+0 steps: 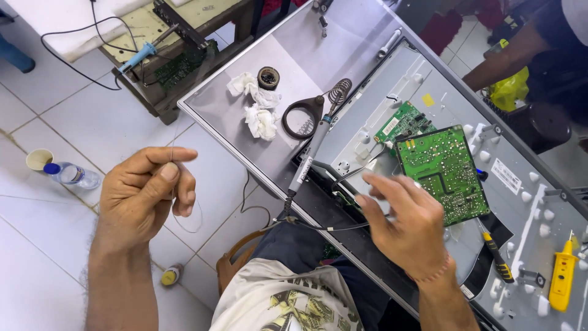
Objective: The person uses a soldering iron and solder wire to work on a green circuit board placed on a workbench. They apply solder to specific points on the board while holding the wire with their left hand and the iron with their right hand.
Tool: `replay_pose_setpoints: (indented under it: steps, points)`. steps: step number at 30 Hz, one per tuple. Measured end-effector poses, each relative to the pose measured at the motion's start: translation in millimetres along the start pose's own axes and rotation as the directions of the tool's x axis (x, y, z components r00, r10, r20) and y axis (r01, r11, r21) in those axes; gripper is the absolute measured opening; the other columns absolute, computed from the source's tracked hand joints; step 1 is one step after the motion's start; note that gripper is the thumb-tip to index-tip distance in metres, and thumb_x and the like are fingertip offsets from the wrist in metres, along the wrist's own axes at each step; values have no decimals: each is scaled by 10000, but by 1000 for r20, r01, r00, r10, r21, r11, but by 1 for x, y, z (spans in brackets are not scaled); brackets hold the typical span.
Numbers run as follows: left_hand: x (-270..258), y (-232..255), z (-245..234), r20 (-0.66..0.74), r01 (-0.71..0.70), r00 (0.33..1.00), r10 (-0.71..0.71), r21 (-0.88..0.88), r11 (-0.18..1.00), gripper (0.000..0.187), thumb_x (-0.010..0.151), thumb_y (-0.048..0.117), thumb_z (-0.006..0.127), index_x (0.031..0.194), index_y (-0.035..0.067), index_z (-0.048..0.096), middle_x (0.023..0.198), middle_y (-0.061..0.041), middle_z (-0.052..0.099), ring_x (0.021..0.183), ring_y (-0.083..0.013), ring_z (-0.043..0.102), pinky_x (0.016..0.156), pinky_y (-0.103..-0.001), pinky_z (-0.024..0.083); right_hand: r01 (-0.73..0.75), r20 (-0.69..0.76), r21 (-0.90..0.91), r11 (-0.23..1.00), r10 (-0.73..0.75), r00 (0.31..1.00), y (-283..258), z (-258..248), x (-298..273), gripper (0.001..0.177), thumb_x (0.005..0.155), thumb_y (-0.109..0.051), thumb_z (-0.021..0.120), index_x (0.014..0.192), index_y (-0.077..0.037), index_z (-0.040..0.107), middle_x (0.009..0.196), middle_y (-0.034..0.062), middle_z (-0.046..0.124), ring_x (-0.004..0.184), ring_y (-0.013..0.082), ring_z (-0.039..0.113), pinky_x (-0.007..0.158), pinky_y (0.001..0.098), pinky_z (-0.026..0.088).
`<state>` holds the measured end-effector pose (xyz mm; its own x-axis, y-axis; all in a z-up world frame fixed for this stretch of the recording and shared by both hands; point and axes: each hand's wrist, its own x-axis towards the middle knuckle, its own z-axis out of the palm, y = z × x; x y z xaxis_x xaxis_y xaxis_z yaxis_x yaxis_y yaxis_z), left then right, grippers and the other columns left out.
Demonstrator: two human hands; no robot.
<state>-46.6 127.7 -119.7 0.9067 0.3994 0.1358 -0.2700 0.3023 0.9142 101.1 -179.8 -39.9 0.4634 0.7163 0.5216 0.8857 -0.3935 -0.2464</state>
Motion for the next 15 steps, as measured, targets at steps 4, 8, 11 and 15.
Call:
replay_pose_setpoints:
  steps: [4, 8, 11, 15]
  points:
    - [10, -12, 12, -88, 48, 995, -38, 119, 992, 281, 994, 82, 483, 1231, -26, 590, 667, -119, 604, 480, -179, 535, 413, -199, 366, 109, 165, -312, 944, -59, 985, 10, 34, 25, 364, 1033, -336, 447, 1259, -102, 609, 844, 62, 614, 678, 247, 609, 496, 354, 501]
    - [12, -25, 16, -109, 8, 994, 7, 132, 991, 241, 974, 51, 497, 1146, -68, 617, 591, -162, 593, 359, -129, 464, 325, -203, 329, 213, 173, -475, 854, -147, 974, 19, 64, 37, 405, 845, -258, 677, 1244, -190, 664, 720, 54, 586, 657, 261, 664, 539, 354, 548]
    - [12, -25, 21, -108, 36, 994, -16, 191, 981, 204, 961, 50, 538, 1084, -62, 656, 520, -158, 572, 337, -122, 422, 339, -203, 347, 241, 214, -502, 830, -150, 965, 26, 80, 40, 395, 836, -256, 670, 1223, -179, 656, 742, 62, 596, 692, 253, 675, 560, 337, 552]
    - [12, -26, 22, -102, 46, 995, -23, 233, 972, 190, 950, 70, 575, 1045, -51, 685, 483, -156, 573, 323, -118, 420, 333, -204, 364, 272, 195, -550, 789, -196, 961, 32, 90, 41, 288, 802, -178, 657, 1089, -151, 664, 749, 44, 557, 661, 227, 653, 536, 311, 520]
